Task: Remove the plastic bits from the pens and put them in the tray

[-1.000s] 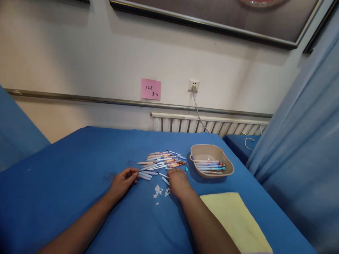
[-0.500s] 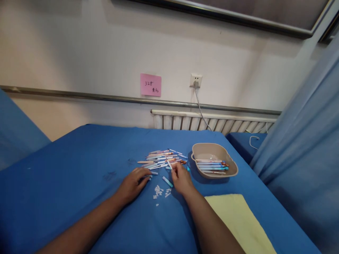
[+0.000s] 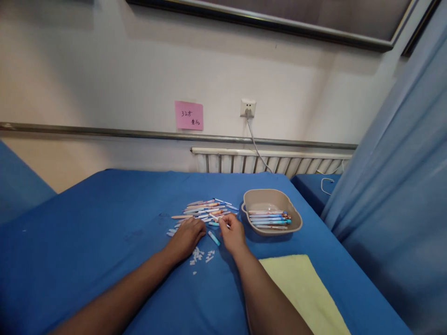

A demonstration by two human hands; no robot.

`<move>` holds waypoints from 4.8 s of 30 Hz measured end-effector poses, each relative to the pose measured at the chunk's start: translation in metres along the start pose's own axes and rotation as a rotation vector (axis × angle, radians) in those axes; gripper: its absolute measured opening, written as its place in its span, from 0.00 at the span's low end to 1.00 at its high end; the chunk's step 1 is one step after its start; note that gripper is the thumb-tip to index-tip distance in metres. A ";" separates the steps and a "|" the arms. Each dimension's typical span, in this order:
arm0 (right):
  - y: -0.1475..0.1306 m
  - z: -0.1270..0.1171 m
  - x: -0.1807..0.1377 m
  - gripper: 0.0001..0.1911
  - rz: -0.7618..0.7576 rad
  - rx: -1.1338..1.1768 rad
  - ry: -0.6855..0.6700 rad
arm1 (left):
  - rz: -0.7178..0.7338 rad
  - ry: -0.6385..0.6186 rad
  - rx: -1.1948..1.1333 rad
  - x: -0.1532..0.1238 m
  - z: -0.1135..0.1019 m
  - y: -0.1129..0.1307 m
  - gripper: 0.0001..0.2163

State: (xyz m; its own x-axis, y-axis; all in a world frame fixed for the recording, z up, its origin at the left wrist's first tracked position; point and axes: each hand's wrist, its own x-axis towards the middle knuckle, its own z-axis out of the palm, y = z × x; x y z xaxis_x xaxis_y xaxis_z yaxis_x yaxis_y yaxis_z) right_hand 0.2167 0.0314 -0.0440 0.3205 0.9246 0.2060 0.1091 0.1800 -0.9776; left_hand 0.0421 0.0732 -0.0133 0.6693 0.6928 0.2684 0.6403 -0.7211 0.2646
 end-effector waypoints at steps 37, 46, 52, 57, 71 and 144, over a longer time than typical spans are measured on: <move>-0.024 0.004 -0.026 0.12 0.096 0.391 -0.007 | -0.670 0.091 -1.585 -0.034 -0.003 0.003 0.15; -0.031 0.005 -0.028 0.13 0.094 0.373 -0.014 | -0.670 0.072 -1.561 -0.033 -0.001 0.002 0.15; -0.029 0.004 -0.027 0.13 0.079 0.355 -0.025 | -0.649 0.067 -1.566 -0.033 0.000 0.001 0.15; -0.023 0.004 -0.027 0.10 0.049 0.306 -0.061 | -0.632 0.065 -1.553 -0.033 0.003 0.000 0.15; -0.022 0.004 -0.028 0.14 0.207 0.194 -0.219 | -0.632 0.111 -1.435 -0.034 0.005 0.000 0.16; -0.016 0.014 -0.037 0.11 0.091 0.129 -0.366 | -0.130 0.034 -0.362 -0.049 -0.041 -0.032 0.07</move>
State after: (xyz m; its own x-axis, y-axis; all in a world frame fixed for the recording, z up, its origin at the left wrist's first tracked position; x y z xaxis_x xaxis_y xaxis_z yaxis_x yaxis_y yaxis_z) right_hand 0.1901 -0.0015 -0.0362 -0.0353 0.9931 0.1119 -0.0308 0.1109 -0.9934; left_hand -0.0263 0.0625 0.0037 0.5747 0.7823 0.2404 0.5399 -0.5832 0.6069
